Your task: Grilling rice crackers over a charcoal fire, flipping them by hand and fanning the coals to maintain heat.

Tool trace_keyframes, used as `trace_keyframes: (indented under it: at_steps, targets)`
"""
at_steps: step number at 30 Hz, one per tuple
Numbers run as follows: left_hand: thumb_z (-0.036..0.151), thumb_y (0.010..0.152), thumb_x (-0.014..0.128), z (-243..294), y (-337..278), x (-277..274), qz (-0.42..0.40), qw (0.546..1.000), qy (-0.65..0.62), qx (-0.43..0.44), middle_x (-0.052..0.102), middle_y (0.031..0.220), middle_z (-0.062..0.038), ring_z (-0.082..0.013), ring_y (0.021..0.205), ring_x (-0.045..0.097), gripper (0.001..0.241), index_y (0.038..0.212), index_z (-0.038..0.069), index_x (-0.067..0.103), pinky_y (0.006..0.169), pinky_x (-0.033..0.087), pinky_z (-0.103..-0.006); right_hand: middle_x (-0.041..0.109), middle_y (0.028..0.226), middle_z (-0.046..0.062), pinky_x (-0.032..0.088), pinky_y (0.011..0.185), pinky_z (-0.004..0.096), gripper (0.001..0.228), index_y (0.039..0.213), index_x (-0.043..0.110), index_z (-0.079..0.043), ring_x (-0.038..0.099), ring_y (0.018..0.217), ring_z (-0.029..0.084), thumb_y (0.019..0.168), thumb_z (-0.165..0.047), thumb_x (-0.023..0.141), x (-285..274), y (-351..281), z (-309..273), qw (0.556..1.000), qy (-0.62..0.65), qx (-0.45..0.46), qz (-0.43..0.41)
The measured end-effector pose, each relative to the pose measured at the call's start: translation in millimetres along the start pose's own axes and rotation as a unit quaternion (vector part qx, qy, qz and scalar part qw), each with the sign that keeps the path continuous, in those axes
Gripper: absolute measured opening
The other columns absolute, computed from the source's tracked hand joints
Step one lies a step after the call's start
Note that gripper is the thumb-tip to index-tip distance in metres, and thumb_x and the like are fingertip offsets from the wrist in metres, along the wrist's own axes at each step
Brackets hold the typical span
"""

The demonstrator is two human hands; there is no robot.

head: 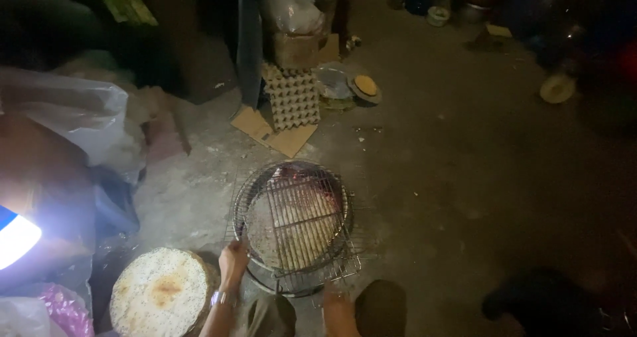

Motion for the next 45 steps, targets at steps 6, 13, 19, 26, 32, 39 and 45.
trace_keyframes:
  at_steps: [6, 13, 19, 26, 32, 39, 45]
  targets:
    - [0.035, 0.089, 0.047, -53, -54, -6, 0.015, 0.999, -0.010, -0.029, 0.072, 0.107, -0.017, -0.0340, 0.102, 0.066, 0.042, 0.104, 0.005, 0.072, 0.088, 0.046, -0.0398, 0.063, 0.085, 0.018, 0.049, 0.075, 0.047, 0.078, 0.143, 0.019, 0.007, 0.061, 0.082, 0.036, 0.076, 0.010, 0.061, -18, -10, -16, 0.993, 0.069, -0.059, -0.080]
    - [0.038, 0.087, 0.049, -170, -58, 27, -0.030, 0.990, 0.077, -0.118, 0.071, 0.116, -0.011, -0.0305, 0.112, 0.063, 0.044, 0.114, 0.011, 0.071, 0.094, 0.046, -0.0384, 0.067, 0.096, 0.011, 0.039, 0.094, 0.049, 0.070, 0.147, 0.022, 0.000, 0.063, 0.085, 0.029, 0.091, -0.018, 0.059, -47, -16, -22, 0.993, 0.045, -0.035, -0.100]
    - [0.036, 0.089, 0.048, -181, -67, 16, -0.021, 0.982, 0.090, -0.164, 0.071, 0.118, -0.010, -0.0298, 0.113, 0.063, 0.043, 0.114, 0.012, 0.073, 0.097, 0.045, -0.0372, 0.059, 0.117, 0.019, 0.049, 0.087, 0.044, 0.068, 0.147, 0.021, 0.000, 0.059, 0.099, 0.033, 0.091, -0.011, 0.057, -60, -17, -21, 0.992, 0.087, -0.022, -0.087]
    - [0.033, 0.080, 0.050, -202, -60, 11, -0.004, 0.991, 0.027, -0.134, 0.073, 0.114, -0.016, -0.0308, 0.115, 0.062, 0.046, 0.109, 0.009, 0.076, 0.093, 0.045, -0.0347, 0.054, 0.127, 0.014, 0.047, 0.095, 0.043, 0.079, 0.150, 0.012, -0.004, 0.051, 0.114, 0.035, 0.093, -0.023, 0.063, -65, -20, -17, 0.985, 0.102, -0.025, -0.135]
    - [0.031, 0.084, 0.049, -187, -72, 8, -0.005, 0.991, -0.011, -0.134, 0.067, 0.124, -0.016, -0.0292, 0.118, 0.060, 0.049, 0.117, 0.002, 0.071, 0.096, 0.044, -0.0355, 0.054, 0.128, 0.017, 0.036, 0.104, 0.047, 0.079, 0.149, 0.014, -0.002, 0.050, 0.115, 0.036, 0.092, -0.022, 0.064, -59, -18, -16, 0.986, 0.107, -0.046, -0.121]
    - [0.032, 0.088, 0.054, -210, -59, 24, 0.028, 0.991, 0.049, -0.123, 0.071, 0.119, -0.009, -0.0256, 0.114, 0.063, 0.039, 0.115, 0.010, 0.073, 0.095, 0.045, -0.0349, 0.056, 0.120, 0.018, 0.043, 0.097, 0.045, 0.075, 0.150, 0.012, -0.004, 0.047, 0.116, 0.037, 0.095, -0.026, 0.058, -63, -20, -15, 0.982, 0.116, -0.013, -0.149]
    - [0.032, 0.088, 0.051, -194, -67, 23, -0.008, 0.988, 0.015, -0.154, 0.068, 0.124, -0.009, -0.0276, 0.119, 0.060, 0.044, 0.118, 0.008, 0.071, 0.099, 0.043, -0.0367, 0.056, 0.121, 0.015, 0.047, 0.094, 0.046, 0.077, 0.149, 0.015, -0.005, 0.051, 0.111, 0.036, 0.092, -0.023, 0.063, -57, -18, -16, 0.983, 0.120, -0.032, -0.132]
Point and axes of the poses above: each hand's wrist, its own y-axis towards the middle knuckle, its own x-axis out of the palm, z = x × y, the point moved 7 cm from there along y, towards the middle knuckle
